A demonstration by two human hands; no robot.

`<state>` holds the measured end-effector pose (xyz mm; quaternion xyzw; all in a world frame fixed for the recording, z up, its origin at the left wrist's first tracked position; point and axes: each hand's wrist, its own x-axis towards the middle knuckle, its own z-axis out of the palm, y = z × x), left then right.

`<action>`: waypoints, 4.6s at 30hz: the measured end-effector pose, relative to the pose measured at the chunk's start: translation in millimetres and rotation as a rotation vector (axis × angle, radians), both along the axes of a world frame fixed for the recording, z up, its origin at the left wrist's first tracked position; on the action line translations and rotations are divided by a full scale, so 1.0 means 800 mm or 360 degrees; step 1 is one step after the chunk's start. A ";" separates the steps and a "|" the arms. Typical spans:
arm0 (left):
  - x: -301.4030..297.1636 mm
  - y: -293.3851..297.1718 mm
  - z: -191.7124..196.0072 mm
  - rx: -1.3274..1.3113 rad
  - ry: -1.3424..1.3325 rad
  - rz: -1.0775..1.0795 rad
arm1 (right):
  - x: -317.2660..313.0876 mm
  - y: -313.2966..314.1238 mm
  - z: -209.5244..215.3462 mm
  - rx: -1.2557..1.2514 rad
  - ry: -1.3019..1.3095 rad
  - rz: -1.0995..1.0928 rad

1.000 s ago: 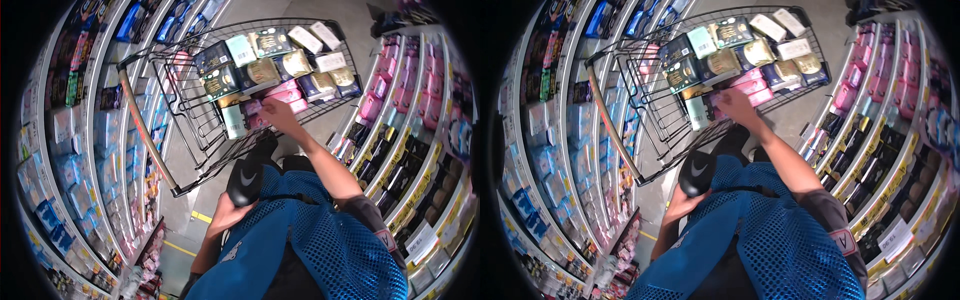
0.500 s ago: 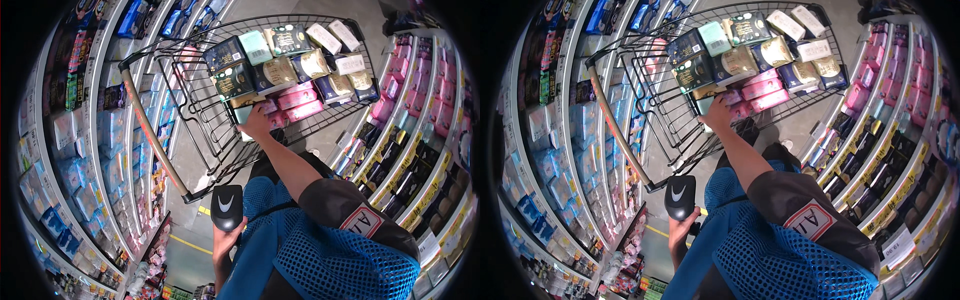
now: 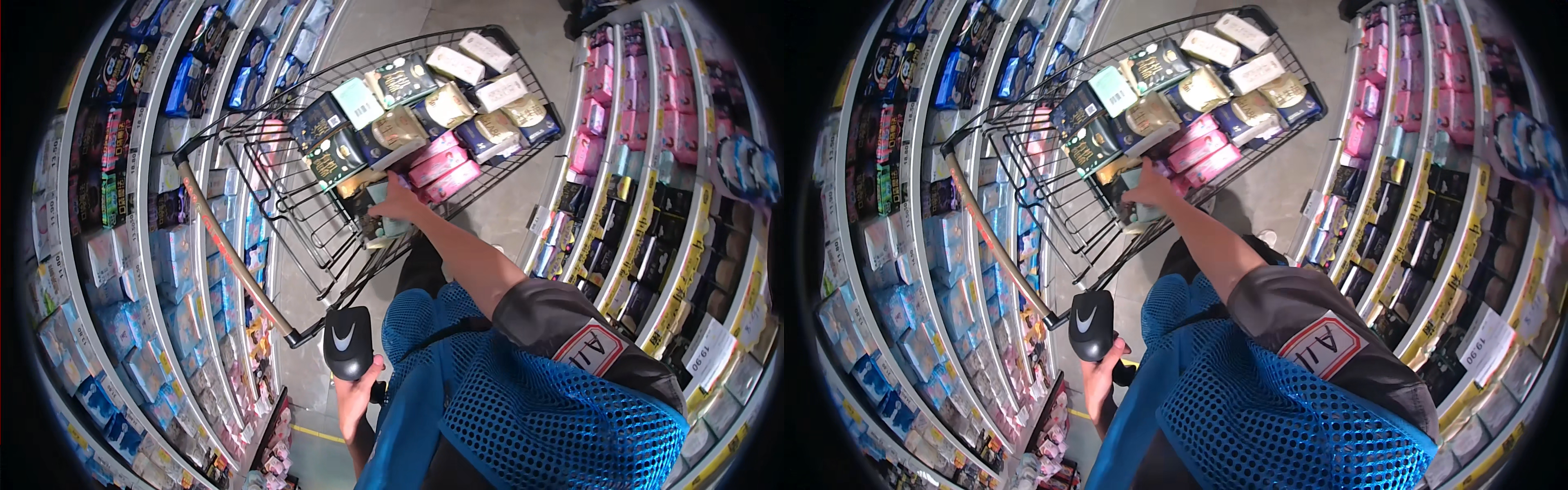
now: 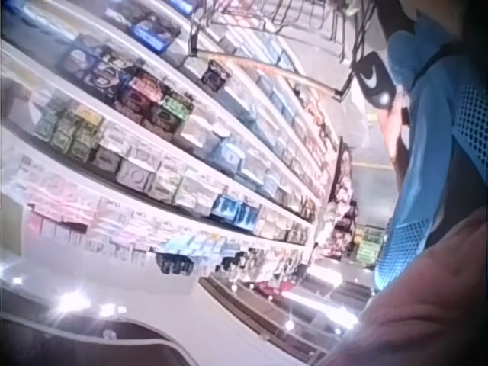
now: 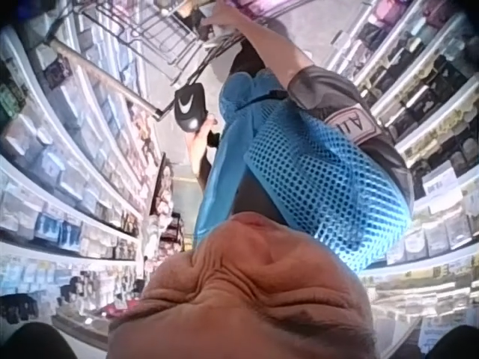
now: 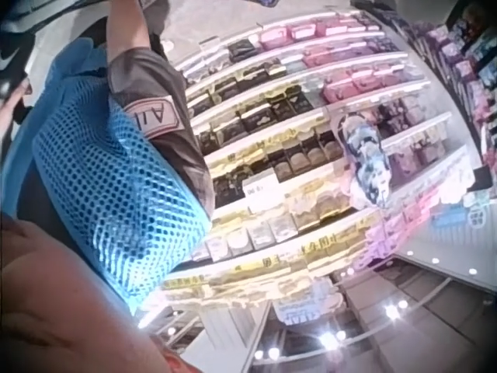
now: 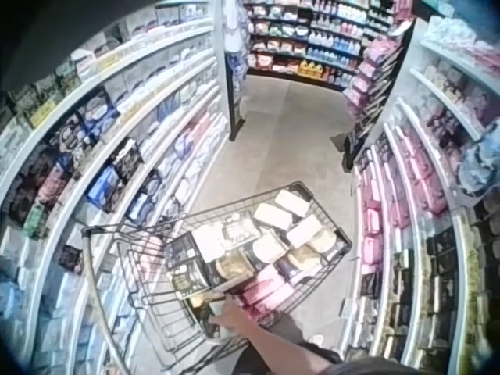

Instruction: Take boxes of product from a cart and place them onto the supermarket shelves.

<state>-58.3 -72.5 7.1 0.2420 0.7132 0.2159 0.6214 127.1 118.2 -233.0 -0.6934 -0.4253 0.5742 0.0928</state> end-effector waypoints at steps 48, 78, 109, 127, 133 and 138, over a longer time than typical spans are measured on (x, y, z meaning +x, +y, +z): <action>0.414 0.043 0.101 0.0934 -0.0786 -0.2632 | 0.457 -0.390 0.296 0.1583 0.2555 -0.2108; 0.622 0.255 0.095 0.0691 -0.1000 -0.3161 | 0.506 -0.216 0.340 0.2539 0.2576 -0.3056; 0.638 0.206 0.054 0.0740 -0.1250 -0.2992 | 0.512 -0.312 0.281 0.2498 0.1183 -0.3446; 0.608 0.246 -0.047 0.0582 -0.0665 -0.2915 | 0.538 -0.553 0.337 0.0582 -0.2930 -0.0816; 0.618 0.243 -0.030 0.0357 -0.0440 -0.2819 | 0.597 -0.588 0.309 0.0404 -0.3075 -0.1219; 0.620 0.237 -0.014 0.0447 -0.0476 -0.2736 | 0.639 -0.620 0.325 0.0202 -0.2916 -0.1514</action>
